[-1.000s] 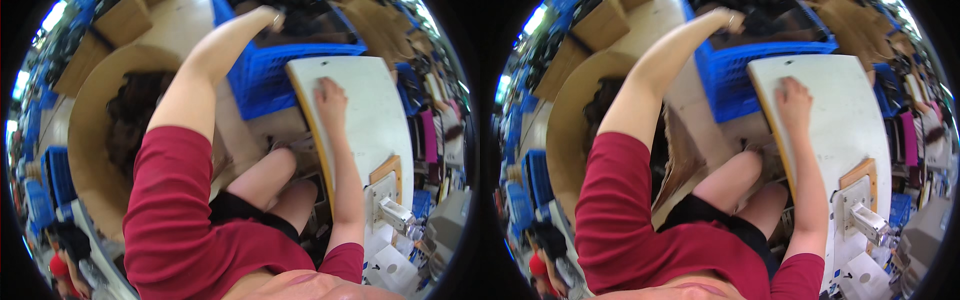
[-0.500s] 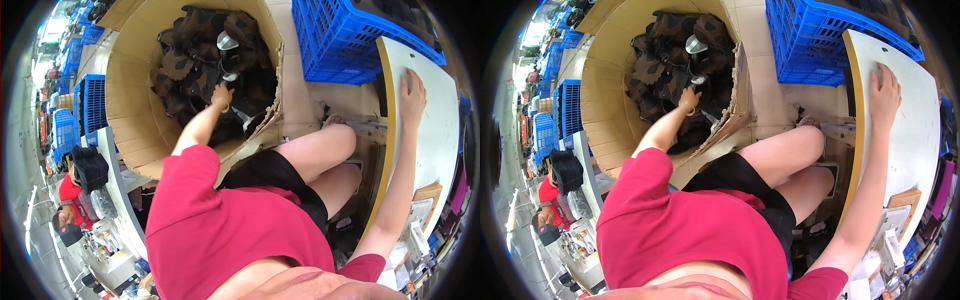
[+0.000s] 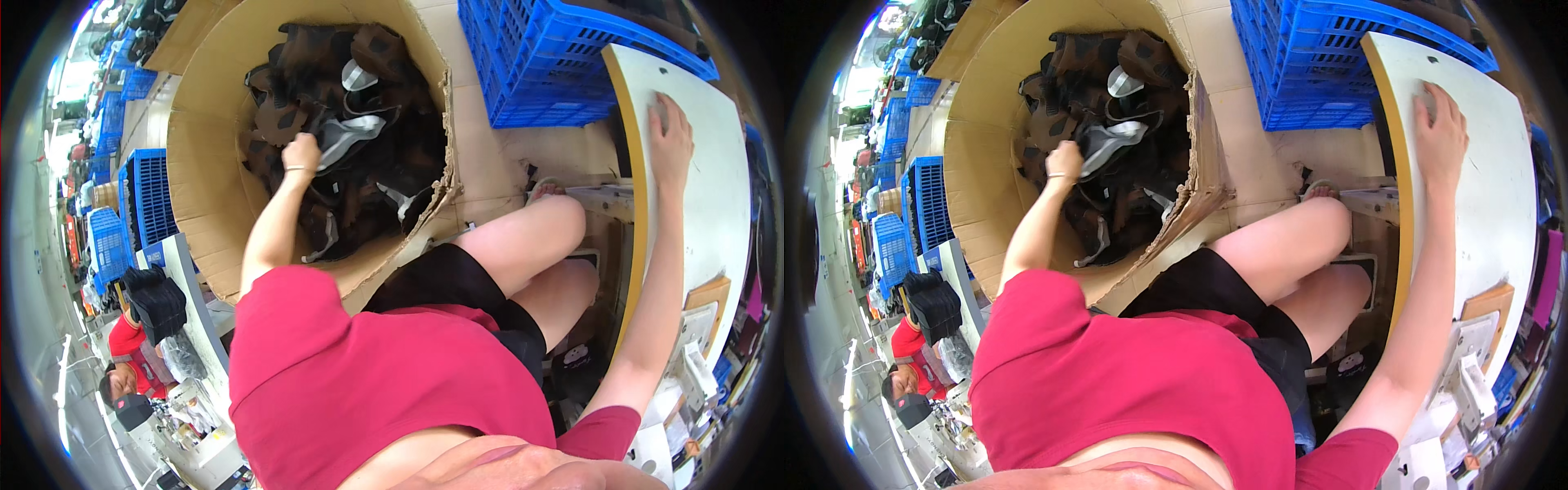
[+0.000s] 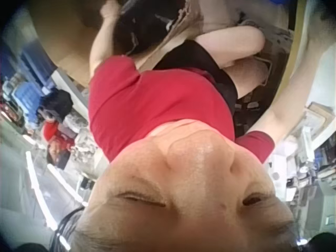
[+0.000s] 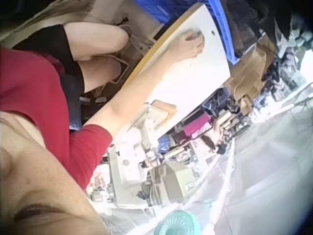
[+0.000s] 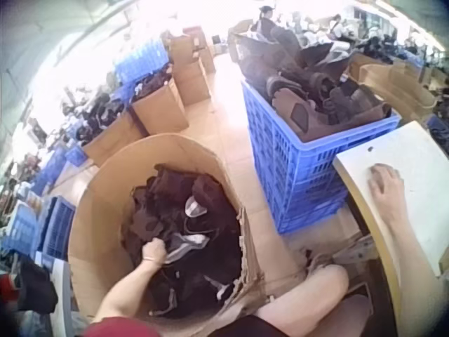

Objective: The person sorts shoe upper components by hand, taking them from a large cardboard bin and placing them into separate plastic crates.

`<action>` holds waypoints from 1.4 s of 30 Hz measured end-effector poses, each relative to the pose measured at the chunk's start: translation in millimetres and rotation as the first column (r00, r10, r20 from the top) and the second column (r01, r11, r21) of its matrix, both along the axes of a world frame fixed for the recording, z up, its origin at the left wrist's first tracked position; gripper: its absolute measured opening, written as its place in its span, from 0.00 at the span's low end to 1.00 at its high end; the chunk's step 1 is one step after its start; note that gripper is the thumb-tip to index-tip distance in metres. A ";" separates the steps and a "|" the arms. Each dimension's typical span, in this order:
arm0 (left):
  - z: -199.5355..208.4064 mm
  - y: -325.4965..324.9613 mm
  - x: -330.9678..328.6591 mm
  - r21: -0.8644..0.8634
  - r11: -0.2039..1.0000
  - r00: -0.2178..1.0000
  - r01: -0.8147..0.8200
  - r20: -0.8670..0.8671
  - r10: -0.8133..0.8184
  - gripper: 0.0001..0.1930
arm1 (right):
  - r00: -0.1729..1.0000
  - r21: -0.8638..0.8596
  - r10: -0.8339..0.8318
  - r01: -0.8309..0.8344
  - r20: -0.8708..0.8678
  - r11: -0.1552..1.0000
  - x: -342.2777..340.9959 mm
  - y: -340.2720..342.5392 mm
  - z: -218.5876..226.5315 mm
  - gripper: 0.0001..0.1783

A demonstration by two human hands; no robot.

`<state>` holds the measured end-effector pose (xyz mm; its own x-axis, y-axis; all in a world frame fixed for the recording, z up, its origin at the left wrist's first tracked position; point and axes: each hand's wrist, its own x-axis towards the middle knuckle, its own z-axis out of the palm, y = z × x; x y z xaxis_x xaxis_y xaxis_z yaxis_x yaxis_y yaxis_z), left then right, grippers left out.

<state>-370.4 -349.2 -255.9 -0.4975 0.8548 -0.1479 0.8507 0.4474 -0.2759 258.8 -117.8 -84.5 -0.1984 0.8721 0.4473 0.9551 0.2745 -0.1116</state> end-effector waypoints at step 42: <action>225.8 -15.3 444.2 0.362 -0.293 -0.465 0.885 0.669 -0.580 0.41 | 0.446 -0.065 -0.010 -0.110 -0.895 0.992 -21.8 -491.1 -17.8 0.13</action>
